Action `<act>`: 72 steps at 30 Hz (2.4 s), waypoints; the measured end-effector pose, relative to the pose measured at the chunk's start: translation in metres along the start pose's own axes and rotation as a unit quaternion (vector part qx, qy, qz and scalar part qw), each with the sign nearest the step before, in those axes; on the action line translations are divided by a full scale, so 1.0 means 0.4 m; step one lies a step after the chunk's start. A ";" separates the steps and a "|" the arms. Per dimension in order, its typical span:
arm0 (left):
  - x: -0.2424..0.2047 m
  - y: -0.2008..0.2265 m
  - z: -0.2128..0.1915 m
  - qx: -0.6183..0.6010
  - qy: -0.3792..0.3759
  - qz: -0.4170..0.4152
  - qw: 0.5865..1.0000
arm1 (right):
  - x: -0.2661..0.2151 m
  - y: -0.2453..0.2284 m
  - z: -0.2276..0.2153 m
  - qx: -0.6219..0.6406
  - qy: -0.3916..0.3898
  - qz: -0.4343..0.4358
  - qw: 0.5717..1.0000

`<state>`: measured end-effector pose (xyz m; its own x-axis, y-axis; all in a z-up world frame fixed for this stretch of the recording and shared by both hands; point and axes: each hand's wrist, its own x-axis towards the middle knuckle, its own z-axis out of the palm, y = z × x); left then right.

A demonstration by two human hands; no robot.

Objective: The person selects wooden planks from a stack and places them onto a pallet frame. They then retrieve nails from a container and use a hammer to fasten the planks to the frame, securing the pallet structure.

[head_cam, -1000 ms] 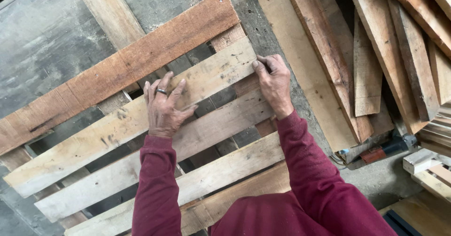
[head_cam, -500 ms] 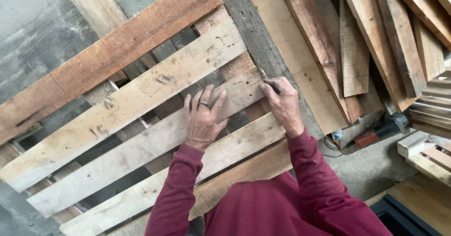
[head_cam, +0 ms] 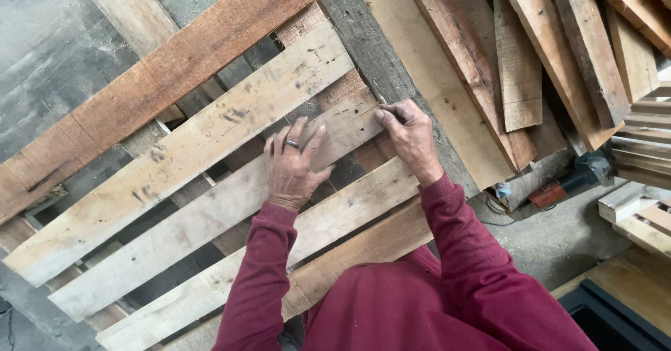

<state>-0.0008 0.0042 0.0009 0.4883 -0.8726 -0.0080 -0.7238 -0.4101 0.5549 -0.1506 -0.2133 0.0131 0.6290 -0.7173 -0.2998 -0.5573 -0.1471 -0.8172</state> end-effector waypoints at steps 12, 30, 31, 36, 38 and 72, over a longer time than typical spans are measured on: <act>-0.139 0.281 0.071 -0.022 -0.030 0.015 0.999 | -0.253 0.032 -0.154 -0.062 0.008 -0.028 0.998; -0.127 0.248 0.105 0.003 -0.029 0.040 0.999 | -0.276 0.121 -0.106 0.070 0.036 0.008 0.997; -0.117 0.247 0.106 0.008 -0.028 0.039 0.999 | -0.266 0.123 -0.106 0.066 0.037 -0.003 0.997; -0.131 0.254 0.110 -0.008 -0.032 0.037 0.999 | -0.278 0.140 -0.105 0.045 0.038 -0.025 0.998; -0.136 0.257 0.112 -0.018 -0.021 0.027 0.999 | -0.276 0.146 -0.103 0.036 0.036 -0.028 0.998; 0.142 0.200 0.106 0.044 0.140 -0.125 0.981 | 0.004 0.008 -0.068 -0.015 -0.063 -0.186 0.980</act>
<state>-0.0515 -0.0893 0.0097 0.7618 -0.6397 0.1019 -0.5978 -0.6336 0.4911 -0.1663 -0.2334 0.0235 0.8530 -0.5201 -0.0435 -0.2910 -0.4047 -0.8669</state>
